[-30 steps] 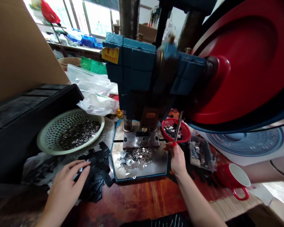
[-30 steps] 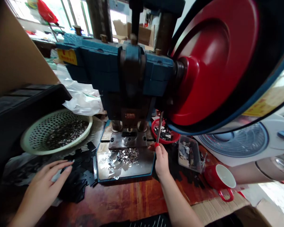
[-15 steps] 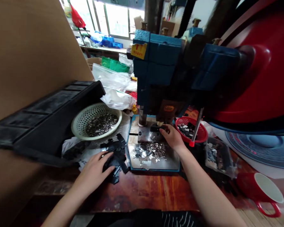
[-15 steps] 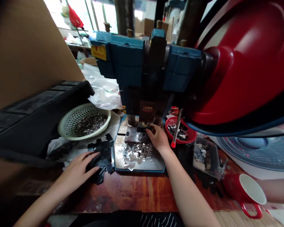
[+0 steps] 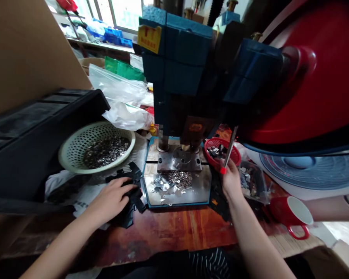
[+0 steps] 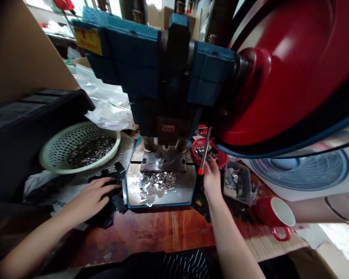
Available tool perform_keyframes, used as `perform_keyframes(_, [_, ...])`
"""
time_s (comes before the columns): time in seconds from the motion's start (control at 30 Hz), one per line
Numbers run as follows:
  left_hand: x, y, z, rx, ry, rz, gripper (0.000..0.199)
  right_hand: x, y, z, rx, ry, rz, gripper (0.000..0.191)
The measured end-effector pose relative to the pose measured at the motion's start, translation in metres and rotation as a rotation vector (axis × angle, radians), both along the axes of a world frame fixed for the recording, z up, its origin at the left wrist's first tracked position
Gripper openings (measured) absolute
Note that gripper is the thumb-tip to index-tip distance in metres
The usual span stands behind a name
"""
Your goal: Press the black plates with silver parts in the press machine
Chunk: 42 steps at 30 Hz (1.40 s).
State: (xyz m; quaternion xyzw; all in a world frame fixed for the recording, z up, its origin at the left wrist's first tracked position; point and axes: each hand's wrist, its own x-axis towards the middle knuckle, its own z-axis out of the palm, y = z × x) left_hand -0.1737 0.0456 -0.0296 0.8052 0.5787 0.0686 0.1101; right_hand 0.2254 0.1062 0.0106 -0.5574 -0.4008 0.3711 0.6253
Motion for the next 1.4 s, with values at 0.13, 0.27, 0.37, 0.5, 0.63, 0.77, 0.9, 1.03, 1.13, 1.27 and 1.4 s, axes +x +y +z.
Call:
perform_keyframes(0.13, [-0.007, 0.008, -0.004, 0.008, 0.004, -0.02, 0.039, -0.018, -0.037, -0.004, -0.08, -0.511, 0.331, 0.022])
perform_keyframes(0.27, [-0.012, 0.008, -0.006, 0.011, -0.015, -0.003, 0.039, -0.031, -0.056, -0.002, 0.026, -0.998, 0.56, 0.013])
perform_keyframes(0.37, [-0.013, 0.008, -0.008, 0.012, -0.034, -0.007, 0.04, -0.034, -0.059, -0.004, 0.035, -1.179, 0.575, 0.012])
perform_keyframes(0.5, [-0.013, 0.012, -0.008, 0.04, -0.068, -0.007, 0.036, -0.04, -0.057, -0.004, 0.073, -1.269, 0.562, 0.013])
perform_keyframes(0.63, [-0.008, 0.017, -0.005, 0.088, -0.123, 0.011, 0.032, -0.054, -0.039, 0.011, 0.131, -1.179, 0.475, 0.014])
perform_keyframes(0.77, [0.0, 0.013, 0.005, 0.115, -0.245, 0.137, 0.032, -0.071, 0.002, 0.026, 0.242, -1.072, 0.315, 0.013])
perform_keyframes(0.9, [0.007, 0.002, 0.016, 0.091, -0.343, 0.351, 0.03, -0.079, 0.029, 0.024, 0.322, -1.104, 0.304, 0.016])
perform_keyframes(1.03, [0.013, -0.007, 0.023, -0.009, -0.551, 0.572, 0.034, -0.075, 0.028, 0.014, 0.413, -1.141, 0.305, 0.021])
perform_keyframes(1.13, [0.026, -0.009, 0.032, -0.158, -1.039, 0.734, 0.035, -0.071, 0.025, 0.008, 0.429, -1.119, 0.331, 0.025])
perform_keyframes(1.27, [0.055, -0.012, 0.055, -0.384, -1.547, 0.84, 0.029, -0.071, 0.022, 0.008, 0.446, -1.047, 0.344, 0.028])
perform_keyframes(1.4, [0.081, -0.016, 0.073, -0.576, -1.675, 0.809, 0.023, -0.079, 0.002, 0.018, 0.428, -0.958, 0.307, 0.029])
